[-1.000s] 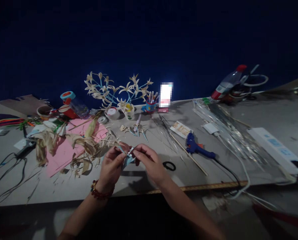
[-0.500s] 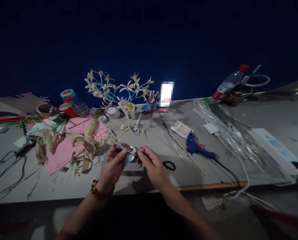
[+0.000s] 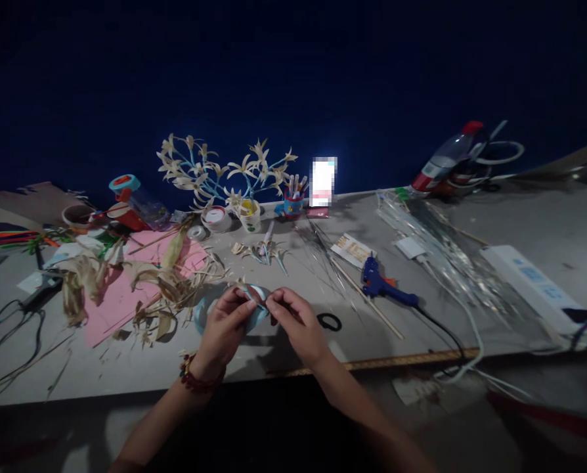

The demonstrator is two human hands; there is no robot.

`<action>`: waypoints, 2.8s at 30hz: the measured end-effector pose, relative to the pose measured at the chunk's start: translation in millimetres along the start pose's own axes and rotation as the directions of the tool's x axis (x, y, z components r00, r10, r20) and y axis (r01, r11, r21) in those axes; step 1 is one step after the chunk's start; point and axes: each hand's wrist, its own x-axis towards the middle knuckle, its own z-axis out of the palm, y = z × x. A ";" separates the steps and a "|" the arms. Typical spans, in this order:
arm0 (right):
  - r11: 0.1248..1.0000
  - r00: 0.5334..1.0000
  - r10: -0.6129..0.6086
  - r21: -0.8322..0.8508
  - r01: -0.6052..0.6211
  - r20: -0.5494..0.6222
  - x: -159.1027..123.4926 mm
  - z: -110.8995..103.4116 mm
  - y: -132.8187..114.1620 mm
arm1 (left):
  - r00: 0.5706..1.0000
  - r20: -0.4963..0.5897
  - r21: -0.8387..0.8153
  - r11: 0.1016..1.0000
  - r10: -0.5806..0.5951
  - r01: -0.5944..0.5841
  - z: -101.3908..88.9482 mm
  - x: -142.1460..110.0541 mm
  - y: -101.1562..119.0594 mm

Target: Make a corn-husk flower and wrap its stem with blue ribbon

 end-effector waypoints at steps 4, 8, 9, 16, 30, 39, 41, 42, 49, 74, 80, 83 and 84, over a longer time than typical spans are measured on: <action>0.999 1.000 -0.015 -0.033 0.014 -0.020 -3.2 -6.5 4.0 | 0.998 0.006 0.036 0.997 -0.063 0.063 1.0 -1.2 -7.8; 0.995 0.999 0.003 -0.099 -0.007 -0.041 -9.5 -15.6 7.3 | 0.991 0.034 0.100 0.987 -0.131 0.127 2.7 -2.6 -16.4; 0.994 0.999 0.019 -0.108 -0.023 -0.044 -11.5 -17.8 8.2 | 0.990 0.034 0.108 0.985 -0.140 0.136 3.2 -3.1 -18.6; 0.989 0.995 0.088 -0.119 -0.092 -0.045 -25.5 -25.6 18.2 | 0.985 0.056 0.099 0.982 -0.164 0.158 0.7 -10.8 -31.4; 0.594 0.979 -0.157 -0.805 -0.010 -0.128 -51.4 -18.3 47.3 | 0.930 0.070 0.547 0.794 -0.362 0.267 -30.3 -30.4 -43.2; 0.245 0.991 -0.128 -0.970 -0.012 -0.045 -55.1 -22.8 44.6 | 0.936 0.121 0.734 0.665 -0.330 0.140 -36.6 -26.1 -43.8; 0.220 0.987 -0.159 -0.976 -0.001 -0.037 -56.5 -40.2 38.4 | 0.938 0.125 0.744 0.656 -0.322 0.126 -37.9 -26.6 -45.1; 0.186 0.984 -0.174 -0.982 0.007 -0.026 -57.7 -50.8 35.3 | 0.940 0.128 0.752 0.649 -0.316 0.115 -38.2 -27.1 -45.4; -0.104 0.990 -0.079 -0.988 0.112 0.121 -70.1 -100.7 22.8 | 0.956 0.167 0.867 0.497 -0.240 -0.027 -32.1 -28.0 -43.3; 0.748 0.770 0.638 -0.233 -0.621 -0.001 -151.1 -117.0 27.1 | 0.902 0.034 0.636 0.706 -0.430 0.312 -17.4 -26.6 -50.1; 0.755 0.789 0.613 -0.273 -0.597 -0.029 -141.8 -84.3 45.4 | 0.905 0.045 0.624 0.720 -0.422 0.305 -16.7 -27.4 -50.6; 0.743 0.765 0.644 -0.236 -0.626 -0.002 -131.2 -72.4 46.5 | 0.911 0.049 0.669 0.691 -0.409 0.273 -17.4 -29.0 -50.6; 0.737 0.756 0.654 -0.228 -0.637 0.004 -128.4 -69.5 46.6 | 0.914 0.054 0.680 0.685 -0.403 0.262 -17.7 -29.4 -50.7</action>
